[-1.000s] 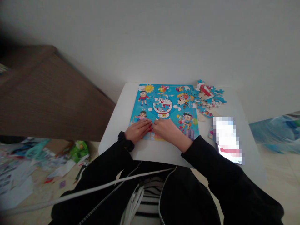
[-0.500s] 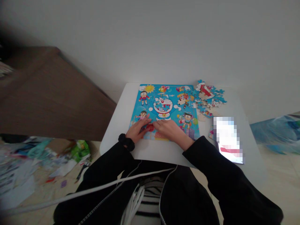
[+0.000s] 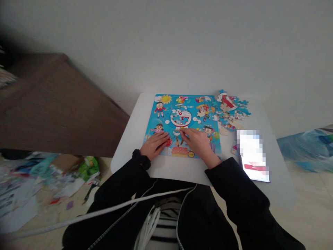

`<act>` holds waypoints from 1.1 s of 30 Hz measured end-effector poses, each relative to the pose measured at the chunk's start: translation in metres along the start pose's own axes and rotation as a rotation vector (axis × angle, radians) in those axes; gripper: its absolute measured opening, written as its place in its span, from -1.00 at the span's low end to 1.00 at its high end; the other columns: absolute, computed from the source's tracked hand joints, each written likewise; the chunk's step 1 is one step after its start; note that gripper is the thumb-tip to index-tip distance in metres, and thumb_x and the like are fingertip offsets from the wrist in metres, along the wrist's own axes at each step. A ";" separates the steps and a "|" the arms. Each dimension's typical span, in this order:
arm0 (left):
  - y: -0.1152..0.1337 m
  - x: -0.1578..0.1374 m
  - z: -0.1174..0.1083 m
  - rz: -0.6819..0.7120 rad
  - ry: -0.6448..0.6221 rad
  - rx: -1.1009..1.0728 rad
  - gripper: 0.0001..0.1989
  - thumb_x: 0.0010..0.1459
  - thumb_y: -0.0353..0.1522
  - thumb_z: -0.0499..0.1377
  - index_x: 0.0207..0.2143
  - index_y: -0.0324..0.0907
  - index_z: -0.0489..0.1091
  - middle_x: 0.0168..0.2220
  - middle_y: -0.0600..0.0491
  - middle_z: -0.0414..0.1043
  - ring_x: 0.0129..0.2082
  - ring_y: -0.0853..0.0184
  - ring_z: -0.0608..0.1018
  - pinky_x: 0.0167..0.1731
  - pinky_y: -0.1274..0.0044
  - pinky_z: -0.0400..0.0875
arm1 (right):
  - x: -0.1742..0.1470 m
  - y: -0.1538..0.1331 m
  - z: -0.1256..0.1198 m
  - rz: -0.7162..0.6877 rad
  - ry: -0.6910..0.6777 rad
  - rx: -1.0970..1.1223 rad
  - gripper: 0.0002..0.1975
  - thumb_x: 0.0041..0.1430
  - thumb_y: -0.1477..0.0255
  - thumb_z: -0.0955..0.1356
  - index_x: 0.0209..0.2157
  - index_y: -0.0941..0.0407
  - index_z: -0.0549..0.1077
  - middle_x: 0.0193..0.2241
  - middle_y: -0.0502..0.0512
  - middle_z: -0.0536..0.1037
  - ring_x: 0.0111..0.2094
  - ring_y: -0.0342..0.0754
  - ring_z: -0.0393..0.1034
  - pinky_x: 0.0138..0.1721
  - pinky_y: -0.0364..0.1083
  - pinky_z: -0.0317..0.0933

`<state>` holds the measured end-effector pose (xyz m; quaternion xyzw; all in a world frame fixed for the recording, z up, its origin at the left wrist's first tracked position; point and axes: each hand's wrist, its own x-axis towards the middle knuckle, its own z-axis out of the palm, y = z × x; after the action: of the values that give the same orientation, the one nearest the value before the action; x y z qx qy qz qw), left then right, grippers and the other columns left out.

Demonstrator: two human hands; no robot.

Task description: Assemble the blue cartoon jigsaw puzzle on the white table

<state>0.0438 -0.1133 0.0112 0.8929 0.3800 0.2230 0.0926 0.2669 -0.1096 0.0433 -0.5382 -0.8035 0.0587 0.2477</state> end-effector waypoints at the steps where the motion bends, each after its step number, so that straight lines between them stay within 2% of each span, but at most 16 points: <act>1: 0.000 0.000 0.000 0.007 -0.003 0.018 -0.68 0.21 -0.37 -0.07 -0.02 -0.24 0.28 0.01 -0.08 0.32 0.07 0.24 0.31 0.02 0.28 0.25 | -0.001 0.004 -0.002 -0.028 0.014 -0.075 -0.74 0.20 0.34 0.17 -0.27 0.10 0.45 -0.41 0.07 0.54 -0.43 -0.12 0.40 -0.48 -0.18 0.09; 4: 0.002 0.002 -0.002 0.015 -0.018 0.065 -0.68 0.20 -0.38 -0.07 -0.03 -0.25 0.29 0.02 -0.08 0.31 0.07 0.21 0.30 0.02 0.28 0.25 | -0.006 0.012 -0.008 -0.117 0.015 -0.252 -0.76 0.20 0.42 0.18 -0.26 0.10 0.45 -0.33 0.08 0.54 -0.35 -0.10 0.38 -0.44 -0.15 0.07; 7: 0.005 0.004 -0.004 -0.002 -0.037 0.088 -0.69 0.18 -0.39 -0.05 -0.06 -0.27 0.31 0.04 -0.09 0.28 0.08 0.17 0.29 0.01 0.26 0.24 | -0.007 0.009 -0.012 -0.149 -0.017 -0.332 -0.78 0.18 0.45 0.19 -0.30 0.11 0.46 -0.30 0.08 0.53 -0.31 -0.08 0.37 -0.44 -0.14 0.07; 12: 0.007 0.006 -0.006 -0.041 -0.060 0.057 -0.70 0.15 -0.39 -0.02 -0.07 -0.26 0.31 0.02 -0.07 0.30 0.07 0.19 0.30 0.01 0.25 0.23 | 0.000 -0.008 -0.009 -0.131 -0.014 -0.180 -0.76 0.17 0.37 0.21 -0.27 0.11 0.47 -0.28 0.08 0.53 -0.24 -0.05 0.36 -0.33 -0.12 0.16; 17: 0.004 0.005 -0.003 -0.053 -0.049 0.034 -0.70 0.15 -0.39 -0.02 -0.07 -0.24 0.30 0.03 -0.06 0.30 0.08 0.21 0.28 0.03 0.28 0.22 | 0.009 -0.016 0.007 -0.225 -0.123 -0.030 -0.79 0.16 0.40 0.23 -0.27 0.09 0.48 -0.28 0.06 0.53 -0.18 -0.07 0.33 -0.25 -0.12 0.20; 22: 0.004 0.002 -0.006 -0.037 -0.037 0.065 -0.66 0.17 -0.35 -0.03 -0.01 -0.24 0.28 0.03 -0.05 0.30 0.10 0.19 0.26 0.03 0.27 0.20 | 0.012 -0.019 0.013 -0.233 -0.132 -0.079 -0.77 0.18 0.42 0.21 -0.31 0.11 0.48 -0.32 0.10 0.52 -0.19 -0.05 0.31 -0.25 -0.10 0.20; 26: 0.006 -0.006 -0.017 -0.090 0.018 0.151 -0.65 0.13 -0.30 0.03 -0.03 -0.20 0.30 -0.01 -0.04 0.35 0.05 0.16 0.31 0.02 0.24 0.19 | 0.012 -0.020 0.013 -0.233 -0.151 -0.102 -0.79 0.18 0.43 0.21 -0.35 0.11 0.48 -0.34 0.09 0.51 -0.19 -0.05 0.29 -0.23 -0.11 0.19; 33: 0.008 -0.031 -0.026 -0.144 0.048 0.207 -0.70 0.15 -0.27 0.02 -0.11 -0.16 0.37 -0.05 -0.02 0.38 0.01 0.17 0.36 -0.07 0.28 0.28 | 0.010 -0.018 0.017 -0.200 -0.052 -0.033 -0.78 0.17 0.39 0.21 -0.37 0.10 0.47 -0.26 0.06 0.49 -0.19 -0.07 0.29 -0.19 -0.12 0.20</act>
<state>0.0176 -0.1409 0.0264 0.8625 0.4663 0.1966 0.0065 0.2407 -0.1053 0.0381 -0.4577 -0.8601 0.0342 0.2225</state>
